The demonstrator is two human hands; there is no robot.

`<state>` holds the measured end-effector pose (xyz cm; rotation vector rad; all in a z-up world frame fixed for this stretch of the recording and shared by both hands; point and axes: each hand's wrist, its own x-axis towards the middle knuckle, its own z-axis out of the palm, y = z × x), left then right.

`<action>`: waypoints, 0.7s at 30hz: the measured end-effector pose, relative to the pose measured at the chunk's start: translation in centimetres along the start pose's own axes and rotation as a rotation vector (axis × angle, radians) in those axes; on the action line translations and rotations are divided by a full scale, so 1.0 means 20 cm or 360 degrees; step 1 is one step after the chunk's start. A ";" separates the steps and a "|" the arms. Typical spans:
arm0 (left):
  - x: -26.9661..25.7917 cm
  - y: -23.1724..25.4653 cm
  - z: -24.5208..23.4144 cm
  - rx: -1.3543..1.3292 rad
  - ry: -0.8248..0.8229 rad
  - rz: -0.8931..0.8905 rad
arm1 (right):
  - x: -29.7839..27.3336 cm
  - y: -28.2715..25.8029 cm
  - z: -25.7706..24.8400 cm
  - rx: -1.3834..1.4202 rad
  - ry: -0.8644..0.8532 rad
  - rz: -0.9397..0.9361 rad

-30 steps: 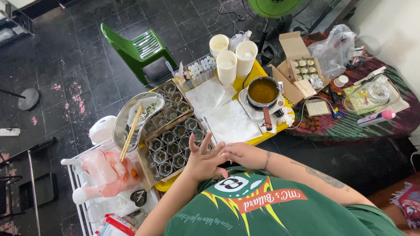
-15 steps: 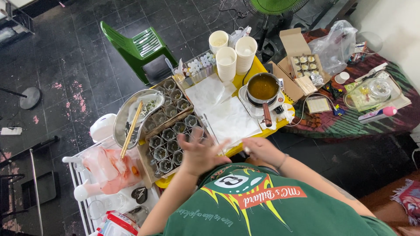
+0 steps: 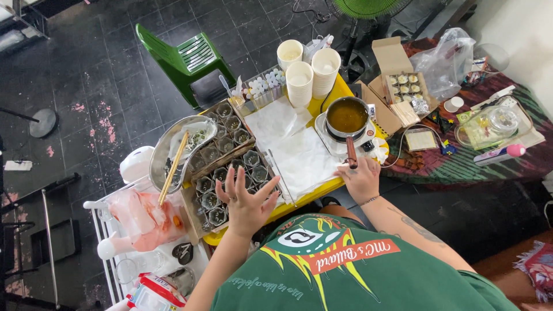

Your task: The person stirs melted wax in a small pot on a hot plate using a thin stick, occasionally lifting the stick to check the wax. They then handle a small white wick piece, wipe with a tissue, and stack paper cups on the work table.

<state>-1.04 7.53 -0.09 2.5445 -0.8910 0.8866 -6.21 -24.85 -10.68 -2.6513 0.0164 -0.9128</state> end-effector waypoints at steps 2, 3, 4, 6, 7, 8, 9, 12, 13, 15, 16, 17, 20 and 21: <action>-0.01 0.02 0.01 -0.0019 -0.0039 -0.0017 | 0.02 0.03 0.00 -0.0066 -0.0151 0.0050; -0.02 0.03 0.01 -0.0044 -0.0082 -0.0029 | 0.03 0.05 0.00 -0.0137 -0.0302 0.0108; -0.03 0.04 0.02 -0.0040 -0.0083 -0.0036 | 0.04 0.05 -0.01 -0.0133 -0.0306 0.0102; -0.03 0.07 0.04 -0.0115 -0.0125 -0.0122 | 0.06 0.06 -0.03 -0.0160 -0.0294 -0.0119; -0.04 0.10 0.05 -0.0112 -0.0124 -0.0135 | 0.07 0.06 -0.06 -0.0157 -0.0301 -0.0129; -0.04 0.12 0.06 -0.0131 -0.0164 -0.0174 | 0.08 0.06 -0.09 -0.0100 -0.0382 0.0040; -0.04 0.14 0.07 -0.0144 -0.0199 -0.0219 | 0.10 0.06 -0.11 -0.0041 -0.0463 0.0200; -0.03 0.19 0.09 -0.0150 -0.0188 -0.0263 | 0.07 0.13 -0.17 0.0023 -0.0357 -0.0091; -0.03 0.22 0.08 -0.0129 -0.0183 -0.0298 | 0.05 0.13 -0.19 0.0043 -0.0374 -0.0123; 0.00 0.25 0.07 -0.0117 -0.0170 -0.0346 | 0.05 0.15 -0.22 0.0159 -0.0296 -0.0249; 0.02 0.26 0.07 -0.0088 -0.0140 -0.0381 | 0.04 0.20 -0.20 0.0179 -0.0296 -0.0301; 0.01 0.28 0.05 -0.0075 -0.0108 -0.0413 | 0.01 0.24 -0.18 0.0261 -0.0345 -0.0475; -0.01 0.33 0.02 -0.0028 -0.0053 -0.0543 | -0.02 0.40 -0.13 0.0559 -0.0755 -0.0859; -0.02 0.33 0.01 -0.0021 -0.0045 -0.0587 | 0.00 0.45 -0.08 0.0738 -0.1101 -0.1017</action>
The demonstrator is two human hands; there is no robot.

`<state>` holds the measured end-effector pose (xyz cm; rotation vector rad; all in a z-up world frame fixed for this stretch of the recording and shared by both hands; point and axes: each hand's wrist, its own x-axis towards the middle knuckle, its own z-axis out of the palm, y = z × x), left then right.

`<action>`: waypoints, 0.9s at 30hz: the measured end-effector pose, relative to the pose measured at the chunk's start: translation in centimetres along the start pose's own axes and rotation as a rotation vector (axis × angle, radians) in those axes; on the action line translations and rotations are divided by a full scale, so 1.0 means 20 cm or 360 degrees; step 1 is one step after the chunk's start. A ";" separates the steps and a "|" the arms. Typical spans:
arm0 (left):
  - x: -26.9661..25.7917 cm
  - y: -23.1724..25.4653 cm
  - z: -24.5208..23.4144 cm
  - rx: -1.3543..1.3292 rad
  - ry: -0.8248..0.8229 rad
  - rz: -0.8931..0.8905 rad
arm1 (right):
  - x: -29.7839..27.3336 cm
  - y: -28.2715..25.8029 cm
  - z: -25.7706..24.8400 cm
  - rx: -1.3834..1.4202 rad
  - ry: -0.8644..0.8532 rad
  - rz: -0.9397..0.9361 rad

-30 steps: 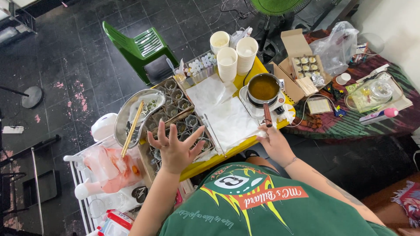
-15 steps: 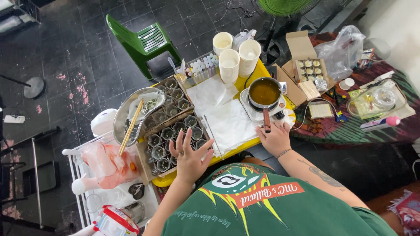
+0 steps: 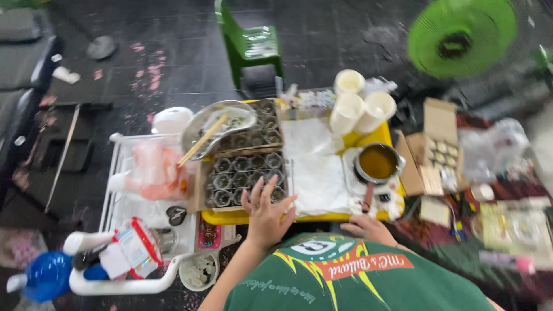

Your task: The person stirs melted wax in a small pot on a hot plate using a thin stick, occasionally lifting the stick to check the wax. They then handle a small white wick piece, wipe with a tissue, and stack paper cups on the work table.

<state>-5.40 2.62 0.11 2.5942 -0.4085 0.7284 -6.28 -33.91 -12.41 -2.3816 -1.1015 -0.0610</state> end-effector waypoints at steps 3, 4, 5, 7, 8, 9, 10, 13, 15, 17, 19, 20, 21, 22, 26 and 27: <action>-0.06 -0.01 -0.05 0.0040 0.0086 -0.0070 | 0.13 0.02 -0.01 0.0268 -0.0349 0.0040; -0.10 -0.03 -0.08 0.0074 0.0101 -0.0109 | 0.18 -0.02 -0.02 0.0280 -0.0374 -0.0007; -0.14 -0.06 -0.12 0.0091 0.0096 -0.0137 | 0.23 -0.05 -0.02 0.0183 -0.0418 0.0003; -0.21 -0.14 -0.18 0.0131 0.0095 -0.0194 | 0.30 -0.10 0.04 0.0098 -0.0476 -0.0020; -0.26 -0.20 -0.23 0.0147 0.0097 -0.0274 | 0.32 -0.12 0.10 0.0132 -0.0396 0.0023; -0.31 -0.25 -0.27 0.0163 0.0101 -0.0355 | 0.34 -0.14 0.16 0.0165 -0.0318 0.0067; -0.36 -0.32 -0.33 0.0193 0.0103 -0.0385 | 0.41 -0.20 0.19 0.0184 -0.0335 0.0033; -0.52 -0.58 -0.46 0.0295 0.0139 -0.0656 | 0.68 -0.36 0.28 0.0303 0.0033 -0.0095; -0.68 -0.76 -0.53 0.0612 -0.0069 -0.0914 | 0.84 -0.48 0.34 0.0219 0.0313 -0.0130; -0.86 -0.95 -0.60 0.0801 -0.0255 -0.1125 | 1.01 -0.62 0.38 0.0302 0.0329 -0.0198; -1.00 -1.13 -0.65 0.0990 -0.0436 -0.1326 | 1.18 -0.74 0.43 0.0382 0.0359 -0.0266; -1.06 -1.22 -0.67 0.1119 -0.0597 -0.1472 | 1.25 -0.80 0.45 0.0399 0.0381 -0.0291; -1.11 -1.31 -0.68 0.1247 -0.0759 -0.1616 | 1.32 -0.85 0.48 0.0415 0.0403 -0.0317; -1.19 -1.40 -0.64 0.1255 -0.0777 -0.1635 | 1.37 -0.91 0.50 0.0436 0.0386 -0.0317; -1.37 -1.69 -0.49 0.1217 -0.0860 -0.1431 | 1.54 -1.14 0.56 0.0592 0.0224 -0.0554; -1.37 -1.75 -0.45 0.1168 -0.0870 -0.1415 | 1.59 -1.18 0.56 0.0582 0.0226 -0.0668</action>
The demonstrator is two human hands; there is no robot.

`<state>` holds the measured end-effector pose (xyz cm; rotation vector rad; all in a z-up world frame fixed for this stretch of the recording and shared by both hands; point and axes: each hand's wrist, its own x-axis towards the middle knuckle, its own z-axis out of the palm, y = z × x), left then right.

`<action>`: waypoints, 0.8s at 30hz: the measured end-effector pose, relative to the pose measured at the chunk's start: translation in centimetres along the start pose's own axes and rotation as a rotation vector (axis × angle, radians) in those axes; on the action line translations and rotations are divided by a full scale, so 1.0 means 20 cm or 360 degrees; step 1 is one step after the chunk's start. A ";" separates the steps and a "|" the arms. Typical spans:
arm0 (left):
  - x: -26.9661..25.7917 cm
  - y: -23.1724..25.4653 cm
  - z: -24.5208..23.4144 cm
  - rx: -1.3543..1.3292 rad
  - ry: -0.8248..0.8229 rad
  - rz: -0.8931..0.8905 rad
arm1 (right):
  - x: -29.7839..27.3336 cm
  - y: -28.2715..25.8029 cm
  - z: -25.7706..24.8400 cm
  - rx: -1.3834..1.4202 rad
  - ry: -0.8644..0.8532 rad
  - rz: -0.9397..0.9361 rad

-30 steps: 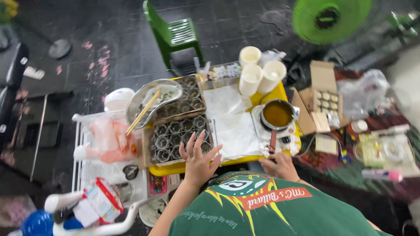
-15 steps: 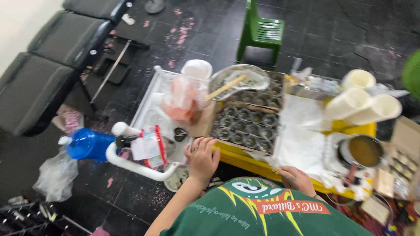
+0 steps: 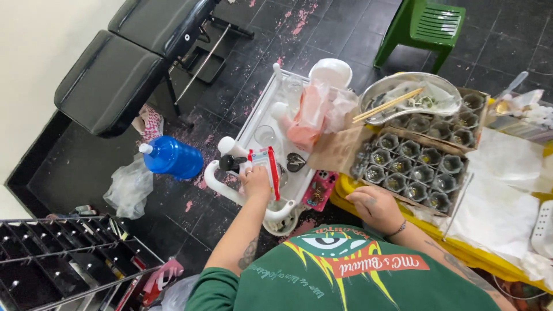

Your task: The person stirs melted wax in a small pot on a hot plate using a thin stick, occasionally lifting the stick to check the wax. They then handle a small white wick piece, wipe with a tissue, and stack paper cups on the work table.

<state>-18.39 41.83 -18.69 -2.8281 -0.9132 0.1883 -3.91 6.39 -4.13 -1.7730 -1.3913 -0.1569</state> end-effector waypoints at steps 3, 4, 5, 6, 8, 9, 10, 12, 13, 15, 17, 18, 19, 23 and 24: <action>0.03 -0.01 0.09 -0.0032 0.0316 -0.0038 | -0.01 -0.02 0.08 0.0098 -0.0085 0.0165; 0.04 -0.02 0.09 -0.0038 0.0310 -0.0035 | -0.02 -0.03 0.09 0.0096 -0.0091 0.0171; 0.05 -0.03 0.08 -0.0089 0.0302 -0.0075 | -0.02 -0.03 0.09 0.0094 -0.0131 0.0169; 0.07 -0.04 0.07 -0.0141 0.0294 -0.0114 | -0.03 -0.03 0.09 0.0092 -0.0171 0.0168; 0.03 -0.06 -0.10 -0.0183 0.0311 -0.0081 | -0.07 -0.02 0.08 0.0065 -0.0198 0.0238; 0.03 -0.07 -0.18 -0.0218 0.0340 -0.0051 | -0.09 -0.01 0.07 0.0040 -0.0215 0.0298; 0.03 -0.07 -0.22 -0.0228 0.0343 -0.0044 | -0.10 -0.01 0.06 0.0029 -0.0215 0.0302; 0.02 -0.09 -0.28 -0.0376 0.0485 -0.0024 | -0.13 -0.02 0.03 0.0101 -0.0137 0.0441; 0.02 -0.09 -0.30 -0.0380 0.0486 -0.0014 | -0.15 -0.02 0.03 0.0093 -0.0133 0.0448; 0.02 -0.10 -0.35 -0.0777 0.0641 -0.0116 | -0.18 -0.02 0.02 0.0175 0.0043 0.0392; 0.00 -0.09 -0.51 -0.0892 0.0537 -0.0164 | -0.20 -0.04 0.00 0.0145 0.0032 0.0453; -0.02 -0.08 -0.59 -0.1001 0.0430 -0.0223 | -0.21 -0.04 -0.02 0.0124 0.0015 0.0508; -0.02 -0.09 -0.63 -0.1004 0.0426 -0.0211 | -0.23 -0.05 -0.03 0.0117 0.0020 0.0518; -0.03 -0.11 -0.78 -0.1455 0.0341 -0.0286 | -0.27 -0.04 -0.05 0.0111 0.0058 0.0579; -0.04 -0.11 -0.81 -0.1540 0.0308 -0.0330 | -0.29 -0.04 -0.05 0.0162 0.0079 0.0628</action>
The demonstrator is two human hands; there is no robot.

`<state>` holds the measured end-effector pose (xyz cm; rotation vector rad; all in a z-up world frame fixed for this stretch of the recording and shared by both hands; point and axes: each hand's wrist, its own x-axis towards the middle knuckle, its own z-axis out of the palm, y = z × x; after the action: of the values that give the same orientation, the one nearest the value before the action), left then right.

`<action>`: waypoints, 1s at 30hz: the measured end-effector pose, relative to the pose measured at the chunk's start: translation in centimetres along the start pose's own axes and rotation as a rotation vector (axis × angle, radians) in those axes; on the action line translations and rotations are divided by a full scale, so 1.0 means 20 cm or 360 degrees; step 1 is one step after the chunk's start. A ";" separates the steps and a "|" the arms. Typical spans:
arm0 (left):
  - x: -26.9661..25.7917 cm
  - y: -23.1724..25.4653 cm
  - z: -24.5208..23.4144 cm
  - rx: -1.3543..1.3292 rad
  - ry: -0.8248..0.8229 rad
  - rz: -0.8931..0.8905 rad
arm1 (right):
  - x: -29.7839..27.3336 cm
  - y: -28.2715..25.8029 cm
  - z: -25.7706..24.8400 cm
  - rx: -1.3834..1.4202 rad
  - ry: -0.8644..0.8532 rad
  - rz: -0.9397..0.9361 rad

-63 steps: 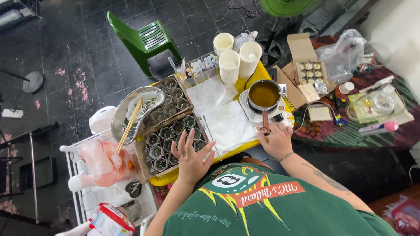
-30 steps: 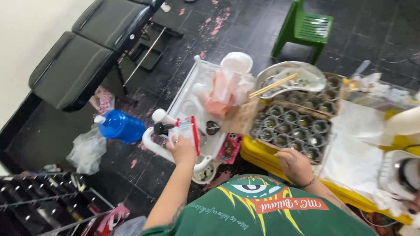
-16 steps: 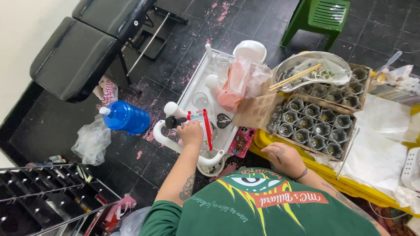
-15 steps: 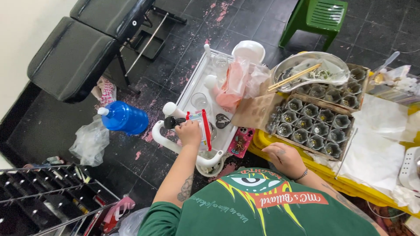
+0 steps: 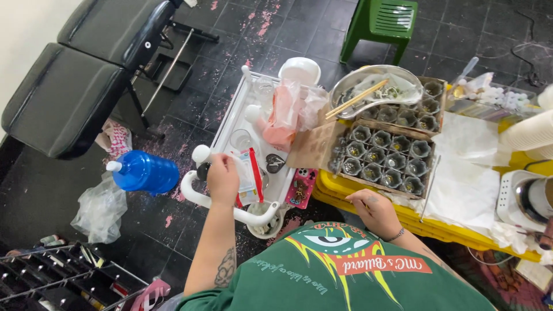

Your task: The person stirs melted wax in a small pot on a hot plate using a thin stick, occasionally lifting the stick to check the wax. They then handle a small white wick piece, wipe with a tissue, and stack paper cups on the work table.

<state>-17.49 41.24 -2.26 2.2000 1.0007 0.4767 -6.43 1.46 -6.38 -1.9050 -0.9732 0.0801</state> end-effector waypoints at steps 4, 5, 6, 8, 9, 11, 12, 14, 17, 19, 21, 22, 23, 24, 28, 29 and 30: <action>-0.03 0.08 -0.02 -0.0212 0.0054 0.0094 | -0.05 0.03 -0.02 0.0017 0.0013 0.0090; -0.04 0.10 0.00 -0.0548 -0.0139 0.0094 | -0.06 0.05 -0.02 0.0084 -0.0017 0.0317; -0.04 0.12 0.02 -0.0883 -0.0337 0.0091 | -0.07 0.07 -0.03 0.0154 -0.0048 0.0544; -0.11 0.26 0.05 -0.1251 -0.0696 -0.0031 | 0.00 0.03 -0.07 0.0618 -0.0019 0.0597; -0.14 0.34 0.07 -0.1607 -0.1048 -0.0177 | 0.04 0.02 -0.10 0.1087 -0.0002 0.0629; -0.21 0.48 0.18 -0.1824 -0.1295 -0.0166 | 0.19 -0.22 -0.22 0.1271 -0.0067 0.0678; -0.25 0.55 0.23 -0.2039 -0.1518 -0.0176 | 0.25 -0.33 -0.28 0.1466 -0.0162 0.0725; -0.31 0.66 0.39 -0.2191 -0.1694 -0.0126 | 0.25 -0.38 -0.33 0.1656 -0.0176 0.0761; -0.41 0.83 0.59 -0.2406 -0.1843 -0.0039 | 0.12 -0.23 -0.34 0.1739 -0.0162 0.0773; -0.48 0.94 0.70 -0.2466 -0.1859 0.0007 | 0.00 -0.08 -0.36 0.1618 -0.0094 0.0763; -0.58 1.04 0.79 -0.2330 -0.1604 -0.0308 | -0.14 0.02 -0.42 0.1235 0.0173 0.1081; -0.64 1.09 0.85 -0.2320 -0.1659 -0.0310 | -0.18 0.04 -0.47 0.1227 0.0224 0.1094; -0.70 1.13 0.89 -0.2220 -0.1725 -0.0525 | -0.23 0.05 -0.52 0.1130 0.0368 0.1094; -0.76 1.17 0.94 -0.2107 -0.1783 -0.0736 | -0.27 0.06 -0.56 0.1030 0.0509 0.1092; -0.91 1.28 1.12 -0.1599 -0.2208 -0.1018 | -0.44 0.19 -0.71 0.0811 0.0692 0.1012; -0.94 1.30 1.14 -0.1433 -0.2366 -0.0523 | -0.49 0.24 -0.71 0.0746 0.0708 0.1000; -0.96 1.31 1.15 -0.1251 -0.2486 -0.0024 | -0.54 0.29 -0.71 0.0680 0.0723 0.0990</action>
<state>-3.13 4.02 -1.38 1.1902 -0.0860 -0.7169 -4.20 -17.08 -6.74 -1.6527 -0.0304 0.1911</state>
